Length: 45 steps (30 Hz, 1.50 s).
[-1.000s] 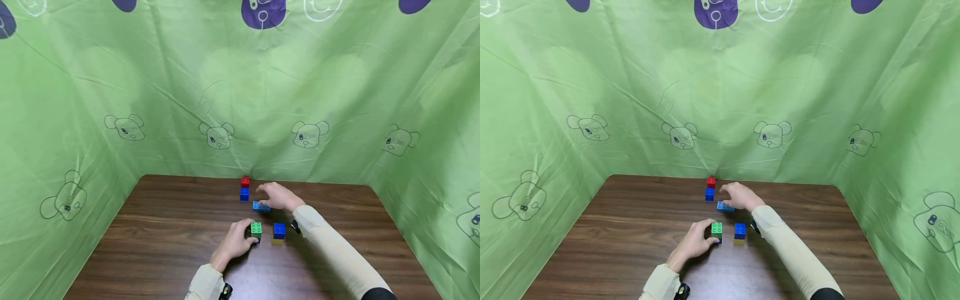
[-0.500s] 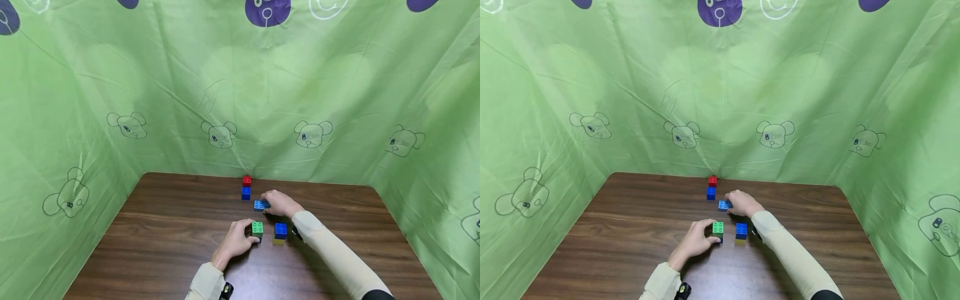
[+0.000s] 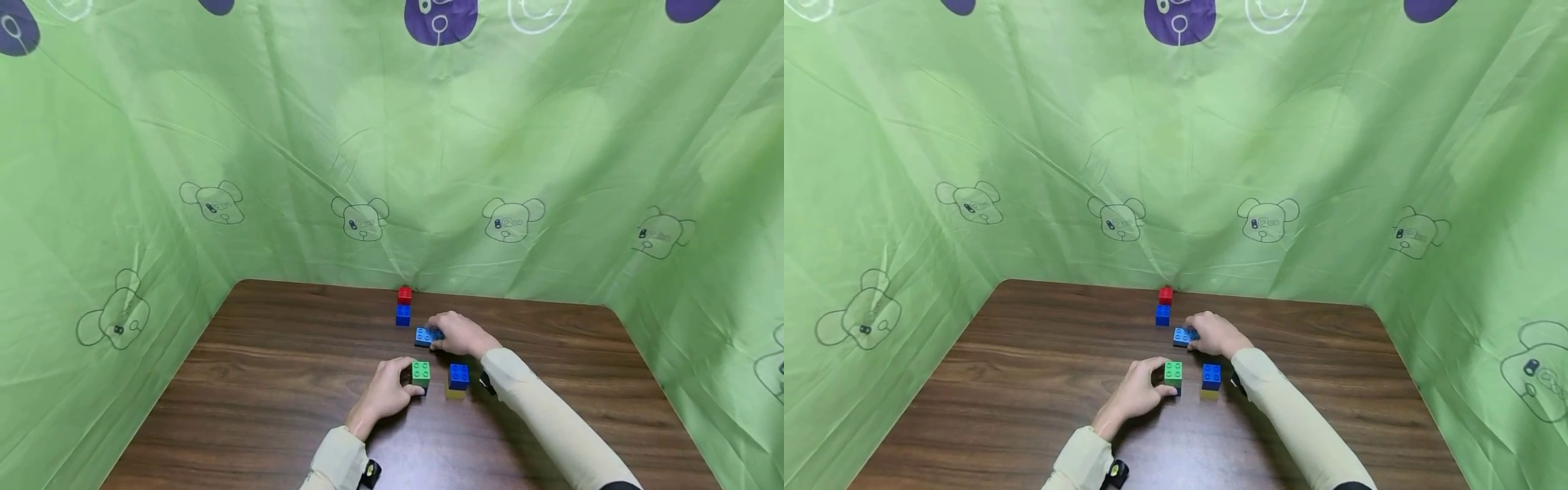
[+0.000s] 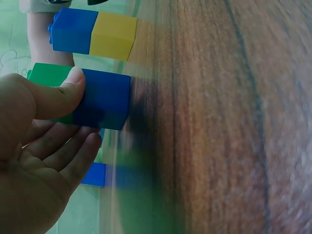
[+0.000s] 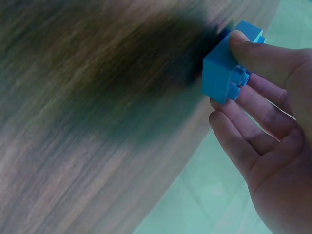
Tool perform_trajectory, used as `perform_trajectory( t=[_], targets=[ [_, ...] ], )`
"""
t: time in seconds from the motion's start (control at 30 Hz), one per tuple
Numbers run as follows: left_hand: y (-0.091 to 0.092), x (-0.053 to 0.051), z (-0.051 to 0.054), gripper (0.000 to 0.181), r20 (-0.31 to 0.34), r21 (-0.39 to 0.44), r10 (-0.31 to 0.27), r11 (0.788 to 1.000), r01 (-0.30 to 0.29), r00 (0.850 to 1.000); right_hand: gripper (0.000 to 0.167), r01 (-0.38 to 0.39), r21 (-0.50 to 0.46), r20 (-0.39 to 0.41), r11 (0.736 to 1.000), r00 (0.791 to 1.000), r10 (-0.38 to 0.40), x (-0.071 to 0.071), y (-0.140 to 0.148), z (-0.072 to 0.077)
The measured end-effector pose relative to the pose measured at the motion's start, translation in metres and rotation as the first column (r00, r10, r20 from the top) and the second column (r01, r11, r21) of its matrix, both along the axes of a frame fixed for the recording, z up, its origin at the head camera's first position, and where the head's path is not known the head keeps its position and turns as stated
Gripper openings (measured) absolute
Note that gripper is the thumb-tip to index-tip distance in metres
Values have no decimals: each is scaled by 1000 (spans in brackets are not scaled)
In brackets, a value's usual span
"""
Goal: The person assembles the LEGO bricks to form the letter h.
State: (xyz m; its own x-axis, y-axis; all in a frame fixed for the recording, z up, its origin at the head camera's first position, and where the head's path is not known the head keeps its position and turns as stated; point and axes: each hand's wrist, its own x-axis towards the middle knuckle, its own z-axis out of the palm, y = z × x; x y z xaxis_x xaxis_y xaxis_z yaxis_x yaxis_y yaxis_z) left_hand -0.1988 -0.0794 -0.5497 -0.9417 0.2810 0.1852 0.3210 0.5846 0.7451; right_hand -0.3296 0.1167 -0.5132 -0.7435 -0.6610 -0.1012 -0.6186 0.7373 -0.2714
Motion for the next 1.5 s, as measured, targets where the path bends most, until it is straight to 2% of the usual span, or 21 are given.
perform_trajectory(
  t=[0.2,0.47,0.63,0.77,0.93,1.03,1.27,1.5],
  targets=[
    [-1,0,1,32,-33,-3,-25,1000,25,999,38,-26,-89,-45,996,999,22,10,6,15],
    [0,1,-2,31,-14,-10,-39,999,39,999,42,-29,-180,-62,983,998,18,32,13,50],
    [3,2,-1,33,-15,-9,-51,999,51,999,45,-69,-213,-24,975,998,66,48,16,69],
    [4,0,-2,31,-27,17,-57,998,58,998,44,-114,-224,2,968,993,118,63,16,78],
    [5,-1,0,32,-22,57,-75,996,76,997,42,-119,-206,18,971,992,125,77,17,80],
    [6,-2,0,32,-18,52,-81,995,81,997,41,-121,-185,15,975,992,126,81,19,80],
    [9,-4,-1,33,-23,12,-61,998,61,998,39,-132,-132,-19,983,991,130,85,23,80],
    [12,-3,-3,31,-2,20,-62,998,62,998,39,-124,-100,-32,987,992,121,88,25,77]
  ],
)
